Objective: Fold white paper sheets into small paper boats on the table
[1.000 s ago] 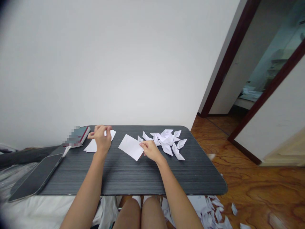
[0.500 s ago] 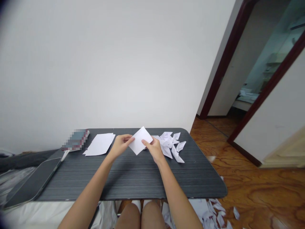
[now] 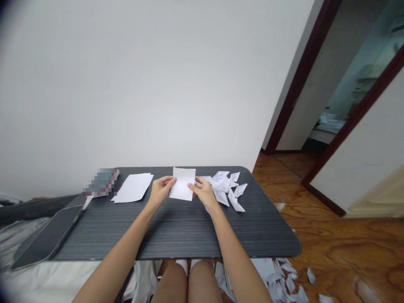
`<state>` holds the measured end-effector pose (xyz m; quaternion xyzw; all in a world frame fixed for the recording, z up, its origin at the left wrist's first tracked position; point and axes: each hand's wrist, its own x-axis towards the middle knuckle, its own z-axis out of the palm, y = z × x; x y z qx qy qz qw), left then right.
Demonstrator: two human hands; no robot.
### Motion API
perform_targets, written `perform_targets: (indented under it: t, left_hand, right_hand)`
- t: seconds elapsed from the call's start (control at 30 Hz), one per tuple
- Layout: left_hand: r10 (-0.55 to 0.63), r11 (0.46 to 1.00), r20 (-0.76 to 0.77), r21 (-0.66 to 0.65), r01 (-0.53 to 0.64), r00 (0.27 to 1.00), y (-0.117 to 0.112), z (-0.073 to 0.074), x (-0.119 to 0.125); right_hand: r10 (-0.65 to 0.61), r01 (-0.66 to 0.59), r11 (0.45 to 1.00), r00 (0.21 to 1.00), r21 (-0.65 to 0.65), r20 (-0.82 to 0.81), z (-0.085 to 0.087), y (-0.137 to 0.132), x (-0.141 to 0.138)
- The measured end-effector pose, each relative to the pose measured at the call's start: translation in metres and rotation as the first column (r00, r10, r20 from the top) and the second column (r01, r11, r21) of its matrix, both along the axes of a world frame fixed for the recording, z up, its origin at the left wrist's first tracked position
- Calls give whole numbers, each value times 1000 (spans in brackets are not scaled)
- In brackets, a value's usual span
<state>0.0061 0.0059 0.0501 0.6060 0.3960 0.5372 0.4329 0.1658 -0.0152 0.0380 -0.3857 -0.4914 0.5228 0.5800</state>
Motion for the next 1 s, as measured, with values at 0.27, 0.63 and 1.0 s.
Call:
perform_targets:
  t: [0.27, 0.63, 1.0]
  left_hand:
    - [-272, 952, 169, -98, 291, 947, -7, 6, -3]
    - [-319, 901, 243, -222, 373, 916, -8, 4, 1]
    - [-355, 921, 58, -150, 359, 933, -10, -1, 0]
  right_hand:
    - [26, -24, 999, 997, 26, -72, 0, -1, -3]
    - [-142, 94, 963, 974, 254, 177, -3, 0, 5]
    - [-200, 97, 941, 933, 325, 300, -6, 0, 6]
